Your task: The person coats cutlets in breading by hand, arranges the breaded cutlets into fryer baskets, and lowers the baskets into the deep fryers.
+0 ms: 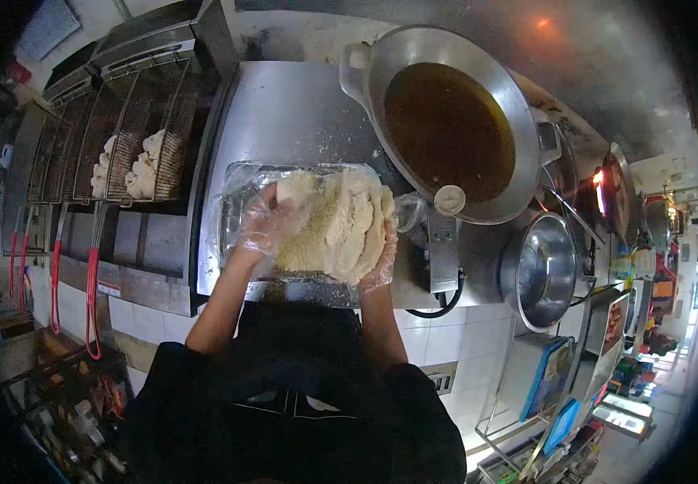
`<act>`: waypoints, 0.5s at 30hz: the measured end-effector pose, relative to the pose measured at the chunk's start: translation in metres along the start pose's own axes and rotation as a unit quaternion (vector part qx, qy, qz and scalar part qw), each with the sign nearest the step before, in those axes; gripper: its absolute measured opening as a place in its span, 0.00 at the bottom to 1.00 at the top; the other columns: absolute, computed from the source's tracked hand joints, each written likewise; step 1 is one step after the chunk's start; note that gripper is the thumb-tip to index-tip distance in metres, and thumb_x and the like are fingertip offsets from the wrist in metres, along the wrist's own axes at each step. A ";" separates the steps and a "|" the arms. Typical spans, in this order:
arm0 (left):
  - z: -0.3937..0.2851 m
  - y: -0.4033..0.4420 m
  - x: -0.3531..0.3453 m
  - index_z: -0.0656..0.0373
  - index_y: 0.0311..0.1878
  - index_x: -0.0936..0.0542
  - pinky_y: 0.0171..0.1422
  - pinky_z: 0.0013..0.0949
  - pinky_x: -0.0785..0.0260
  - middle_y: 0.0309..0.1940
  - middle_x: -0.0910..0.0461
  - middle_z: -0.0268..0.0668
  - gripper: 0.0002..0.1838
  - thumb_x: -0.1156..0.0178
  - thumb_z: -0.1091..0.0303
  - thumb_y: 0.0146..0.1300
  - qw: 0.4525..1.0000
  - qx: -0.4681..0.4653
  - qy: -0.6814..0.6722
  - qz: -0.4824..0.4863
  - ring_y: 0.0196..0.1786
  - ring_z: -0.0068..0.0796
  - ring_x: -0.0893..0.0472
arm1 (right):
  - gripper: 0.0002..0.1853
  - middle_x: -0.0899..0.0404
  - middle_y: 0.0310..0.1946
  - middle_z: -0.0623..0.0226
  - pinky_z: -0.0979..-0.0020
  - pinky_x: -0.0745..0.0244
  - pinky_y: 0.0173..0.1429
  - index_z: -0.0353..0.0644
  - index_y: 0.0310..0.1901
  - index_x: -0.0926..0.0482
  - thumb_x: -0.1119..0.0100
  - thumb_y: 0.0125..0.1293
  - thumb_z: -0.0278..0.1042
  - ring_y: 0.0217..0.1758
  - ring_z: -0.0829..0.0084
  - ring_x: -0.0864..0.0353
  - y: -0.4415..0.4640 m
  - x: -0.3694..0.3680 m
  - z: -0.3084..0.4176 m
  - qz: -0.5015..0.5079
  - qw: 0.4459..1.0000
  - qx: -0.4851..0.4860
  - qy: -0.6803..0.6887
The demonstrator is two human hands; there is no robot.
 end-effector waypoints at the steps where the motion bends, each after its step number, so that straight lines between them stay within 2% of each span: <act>1: 0.010 -0.005 -0.009 0.62 0.61 0.27 0.53 0.30 0.28 0.49 0.20 0.36 0.18 0.45 0.73 0.69 0.998 0.034 0.049 0.013 0.48 0.24 0.22 | 0.31 0.32 0.67 0.60 0.53 0.34 0.72 0.51 0.72 0.38 0.54 0.72 0.56 0.69 0.56 0.32 0.000 -0.008 0.000 -0.002 1.000 0.026 -0.004; 3: 0.020 -0.017 -0.031 0.62 0.64 0.29 0.58 0.32 0.29 0.53 0.21 0.38 0.20 0.46 0.71 0.71 0.984 0.100 0.144 0.036 0.52 0.28 0.22 | 0.32 0.32 0.67 0.58 0.53 0.35 0.72 0.47 0.72 0.39 0.52 0.72 0.54 0.69 0.56 0.31 -0.004 -0.001 -0.010 -0.026 0.996 -0.003 -0.085; 4: 0.014 -0.020 -0.038 0.59 0.68 0.31 0.62 0.31 0.32 0.57 0.23 0.37 0.23 0.44 0.67 0.72 0.974 0.002 0.226 -0.005 0.57 0.26 0.25 | 0.32 0.32 0.67 0.57 0.54 0.35 0.72 0.45 0.72 0.39 0.51 0.72 0.54 0.69 0.56 0.31 -0.004 0.004 -0.013 -0.037 0.991 -0.017 -0.126; 7: 0.051 -0.022 -0.037 0.58 0.70 0.33 0.68 0.35 0.35 0.62 0.26 0.42 0.25 0.44 0.67 0.72 0.996 0.086 0.003 -0.011 0.62 0.33 0.26 | 0.35 0.33 0.68 0.55 0.54 0.37 0.74 0.41 0.71 0.40 0.53 0.71 0.58 0.70 0.56 0.32 0.011 0.043 -0.018 -0.045 0.994 -0.025 -0.098; 10: 0.019 -0.031 -0.040 0.54 0.69 0.31 0.70 0.36 0.37 0.66 0.29 0.47 0.22 0.51 0.62 0.75 0.974 0.009 0.221 0.055 0.66 0.36 0.28 | 0.38 0.35 0.69 0.54 0.53 0.37 0.74 0.42 0.72 0.40 0.54 0.70 0.63 0.70 0.55 0.33 0.006 0.024 -0.021 -0.062 0.997 -0.038 -0.028; 12: 0.020 -0.045 -0.027 0.58 0.70 0.33 0.74 0.37 0.40 0.68 0.32 0.47 0.25 0.46 0.63 0.73 0.899 -0.130 0.384 0.166 0.69 0.37 0.30 | 0.40 0.34 0.69 0.54 0.53 0.37 0.74 0.42 0.72 0.40 0.56 0.70 0.65 0.70 0.54 0.33 -0.002 -0.001 -0.024 -0.022 0.999 -0.038 0.001; 14: 0.018 -0.052 -0.018 0.61 0.70 0.32 0.75 0.39 0.40 0.69 0.32 0.47 0.27 0.43 0.63 0.71 0.856 -0.149 0.443 0.220 0.69 0.37 0.30 | 0.40 0.34 0.69 0.55 0.51 0.37 0.74 0.43 0.72 0.40 0.57 0.69 0.67 0.70 0.53 0.32 -0.003 -0.001 -0.026 0.015 0.998 -0.045 0.037; 15: -0.017 -0.052 -0.023 0.62 0.68 0.31 0.74 0.39 0.38 0.68 0.30 0.48 0.26 0.42 0.63 0.70 0.870 -0.100 0.429 0.220 0.69 0.37 0.28 | 0.40 0.34 0.69 0.55 0.51 0.37 0.74 0.44 0.72 0.39 0.56 0.69 0.67 0.70 0.53 0.32 -0.001 0.006 -0.028 0.014 0.998 -0.046 0.038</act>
Point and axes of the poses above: each hand's wrist, its own y-axis towards the middle knuckle, its own x-axis out of the back of the hand, z = x × y, the point moved 5 cm from there along y, towards the middle knuckle
